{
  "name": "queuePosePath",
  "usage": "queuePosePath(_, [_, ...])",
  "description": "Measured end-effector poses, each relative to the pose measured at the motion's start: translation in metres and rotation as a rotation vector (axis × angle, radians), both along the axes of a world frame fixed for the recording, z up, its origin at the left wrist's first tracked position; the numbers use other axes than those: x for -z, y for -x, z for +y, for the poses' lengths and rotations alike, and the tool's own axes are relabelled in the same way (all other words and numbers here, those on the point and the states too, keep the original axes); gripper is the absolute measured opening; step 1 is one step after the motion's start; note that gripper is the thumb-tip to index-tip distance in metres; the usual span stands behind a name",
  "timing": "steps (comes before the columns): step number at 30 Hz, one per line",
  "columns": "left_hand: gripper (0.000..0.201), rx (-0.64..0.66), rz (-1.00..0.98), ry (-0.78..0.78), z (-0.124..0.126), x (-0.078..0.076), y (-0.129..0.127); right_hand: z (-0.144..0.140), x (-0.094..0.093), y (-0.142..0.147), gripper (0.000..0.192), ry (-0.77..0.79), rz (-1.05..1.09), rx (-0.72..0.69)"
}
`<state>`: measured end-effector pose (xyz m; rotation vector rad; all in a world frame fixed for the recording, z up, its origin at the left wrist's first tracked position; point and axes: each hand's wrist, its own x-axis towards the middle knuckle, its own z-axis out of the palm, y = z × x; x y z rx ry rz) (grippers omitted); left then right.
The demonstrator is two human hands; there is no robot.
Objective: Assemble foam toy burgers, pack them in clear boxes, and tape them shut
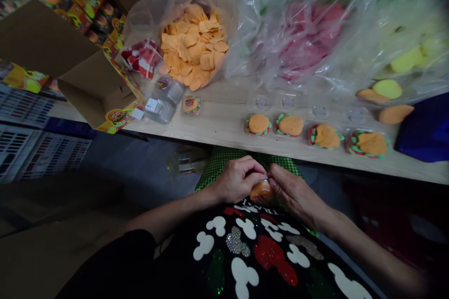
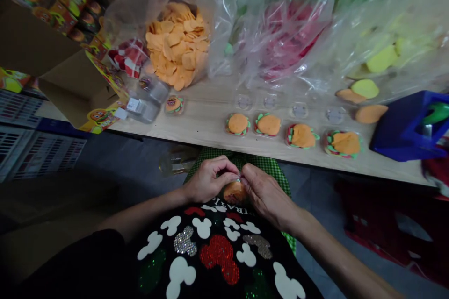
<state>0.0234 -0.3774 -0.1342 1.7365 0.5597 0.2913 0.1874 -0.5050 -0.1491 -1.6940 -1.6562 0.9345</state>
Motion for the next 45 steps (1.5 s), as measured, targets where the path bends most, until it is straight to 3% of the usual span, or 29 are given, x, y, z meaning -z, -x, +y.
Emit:
queuePosePath(6, [0.012,-0.007,0.014,-0.080,-0.004,0.005,-0.001,0.002,0.006,0.006,0.034,-0.075,-0.005,0.018])
queuePosePath(11, [0.012,0.035,0.016,-0.054,0.001,-0.003,0.003,0.003,-0.004,0.007,0.026,0.017,0.006,0.072])
queuePosePath(15, [0.017,0.074,0.020,-0.053,0.004,-0.008,0.007,0.005,-0.006,0.010,0.019,-0.058,-0.070,0.050])
queuePosePath(23, [0.018,0.069,-0.010,-0.195,-0.005,0.011,0.012,0.002,0.013,0.022,0.022,-0.133,-0.051,-0.005])
queuePosePath(28, [0.015,0.068,0.013,-0.062,-0.002,0.015,0.014,-0.001,0.016,0.019,0.031,-0.010,0.059,0.015])
queuePosePath(32, [0.013,0.090,0.046,0.073,0.005,0.010,0.017,0.001,0.009,0.011,0.027,0.041,-0.006,0.009])
queuePosePath(39, [0.012,0.042,0.019,-0.122,0.003,0.008,0.015,0.017,0.002,0.005,0.015,-0.246,-0.195,-0.157])
queuePosePath(45, [0.012,0.012,-0.018,-0.203,-0.004,0.016,0.015,0.019,0.012,0.010,0.013,-0.262,-0.131,-0.176])
